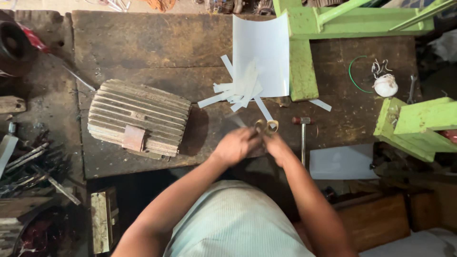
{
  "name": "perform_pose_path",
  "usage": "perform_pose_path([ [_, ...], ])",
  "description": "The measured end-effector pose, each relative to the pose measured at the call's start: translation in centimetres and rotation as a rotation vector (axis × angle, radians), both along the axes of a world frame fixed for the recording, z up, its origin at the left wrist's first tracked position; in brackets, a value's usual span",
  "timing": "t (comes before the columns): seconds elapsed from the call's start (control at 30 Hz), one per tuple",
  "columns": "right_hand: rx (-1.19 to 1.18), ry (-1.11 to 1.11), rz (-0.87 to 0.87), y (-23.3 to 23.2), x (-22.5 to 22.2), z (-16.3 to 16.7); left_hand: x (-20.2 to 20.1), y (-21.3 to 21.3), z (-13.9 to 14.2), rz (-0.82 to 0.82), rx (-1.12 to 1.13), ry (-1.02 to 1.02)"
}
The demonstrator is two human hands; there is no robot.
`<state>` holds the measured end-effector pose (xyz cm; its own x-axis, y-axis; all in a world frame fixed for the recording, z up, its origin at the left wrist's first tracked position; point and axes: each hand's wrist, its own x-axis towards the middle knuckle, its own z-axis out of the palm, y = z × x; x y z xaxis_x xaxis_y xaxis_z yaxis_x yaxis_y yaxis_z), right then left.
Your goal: The person cuts white strips with scissors and inserts them into slots on a motor housing. They repeatedly pick up strips, cut them, and place them into the housing while occasionally adjusting the housing position.
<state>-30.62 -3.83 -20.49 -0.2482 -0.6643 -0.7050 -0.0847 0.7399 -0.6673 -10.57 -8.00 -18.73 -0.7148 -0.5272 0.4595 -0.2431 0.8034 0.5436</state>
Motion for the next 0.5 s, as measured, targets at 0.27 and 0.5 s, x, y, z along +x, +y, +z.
perform_pose_path([
  [0.27,-0.548,-0.069,-0.145,1.6,2.5,5.7,2.6,3.3,8.4,0.102,0.402,0.28],
  [0.5,-0.592,0.005,-0.174,3.2,3.9,7.2,1.7,-0.4,8.5,0.23,0.772,0.365],
])
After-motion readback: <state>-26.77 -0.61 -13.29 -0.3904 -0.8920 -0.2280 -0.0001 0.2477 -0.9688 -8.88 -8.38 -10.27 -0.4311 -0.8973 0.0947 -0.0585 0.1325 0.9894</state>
